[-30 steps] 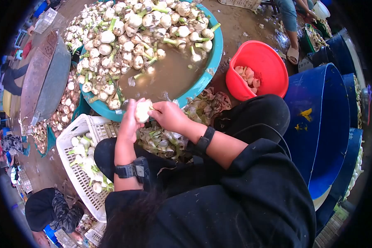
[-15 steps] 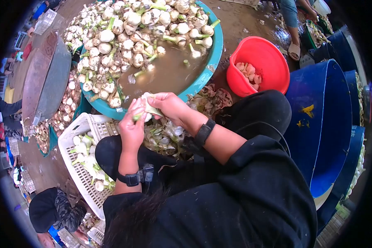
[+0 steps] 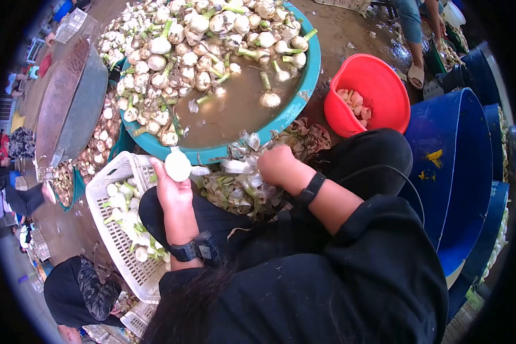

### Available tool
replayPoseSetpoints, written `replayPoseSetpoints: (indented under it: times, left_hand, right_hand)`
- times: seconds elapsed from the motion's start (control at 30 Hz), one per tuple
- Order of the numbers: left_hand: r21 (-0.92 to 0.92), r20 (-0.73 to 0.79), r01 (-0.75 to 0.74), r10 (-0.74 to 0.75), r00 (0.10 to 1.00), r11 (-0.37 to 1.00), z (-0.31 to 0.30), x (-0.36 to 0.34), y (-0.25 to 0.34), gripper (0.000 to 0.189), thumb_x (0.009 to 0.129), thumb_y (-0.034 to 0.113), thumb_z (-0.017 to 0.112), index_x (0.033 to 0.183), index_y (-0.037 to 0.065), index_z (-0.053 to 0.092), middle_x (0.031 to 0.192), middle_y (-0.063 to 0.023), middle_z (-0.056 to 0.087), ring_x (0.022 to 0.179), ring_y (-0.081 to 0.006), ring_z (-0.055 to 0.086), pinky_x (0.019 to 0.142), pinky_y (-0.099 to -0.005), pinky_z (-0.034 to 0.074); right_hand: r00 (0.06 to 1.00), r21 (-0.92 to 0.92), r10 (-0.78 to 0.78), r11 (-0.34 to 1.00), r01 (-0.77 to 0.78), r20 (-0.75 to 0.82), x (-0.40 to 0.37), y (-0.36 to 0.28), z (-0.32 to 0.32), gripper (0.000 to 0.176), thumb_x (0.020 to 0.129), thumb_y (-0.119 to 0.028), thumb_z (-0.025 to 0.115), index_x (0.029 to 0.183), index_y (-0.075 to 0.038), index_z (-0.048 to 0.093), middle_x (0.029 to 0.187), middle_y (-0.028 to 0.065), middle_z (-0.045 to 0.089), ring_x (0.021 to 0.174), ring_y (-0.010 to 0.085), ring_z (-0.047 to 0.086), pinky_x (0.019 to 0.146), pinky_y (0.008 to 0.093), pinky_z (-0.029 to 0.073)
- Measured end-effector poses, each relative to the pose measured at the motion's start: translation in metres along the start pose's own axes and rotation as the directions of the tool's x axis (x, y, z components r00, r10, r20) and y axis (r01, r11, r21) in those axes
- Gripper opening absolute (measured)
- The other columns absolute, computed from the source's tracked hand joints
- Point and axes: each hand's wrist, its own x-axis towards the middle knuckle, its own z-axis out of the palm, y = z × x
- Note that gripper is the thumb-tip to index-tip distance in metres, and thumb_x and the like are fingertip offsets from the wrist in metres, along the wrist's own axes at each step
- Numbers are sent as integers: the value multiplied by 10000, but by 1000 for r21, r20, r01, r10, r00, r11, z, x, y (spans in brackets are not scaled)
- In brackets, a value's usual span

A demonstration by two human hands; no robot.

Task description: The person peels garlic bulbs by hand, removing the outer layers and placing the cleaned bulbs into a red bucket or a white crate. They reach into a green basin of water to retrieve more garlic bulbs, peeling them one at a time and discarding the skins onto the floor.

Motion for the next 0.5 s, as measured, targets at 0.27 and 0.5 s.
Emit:
replayPoseSetpoints:
  times: [0.27,0.5]
  left_hand:
    - [-140,-33,75,-80,996,987,-4,-2,4,383,843,471,504,884,91,534,626,18,525,405,-51,402,336,-183,297]
    - [456,-525,-591,737,425,666,-86,-50,119,228,868,237,490,830,18,539,706,-58,550,607,-127,516,576,-262,435]
  right_hand:
    - [804,580,-157,615,534,-574,18,-76,-54,222,724,-229,614,816,-28,597,730,156,616,710,329,601,643,398,481]
    - [791,481,465,840,-252,-398,89,41,-46,490,759,-545,516,839,-73,622,873,133,638,828,296,614,691,400,489]
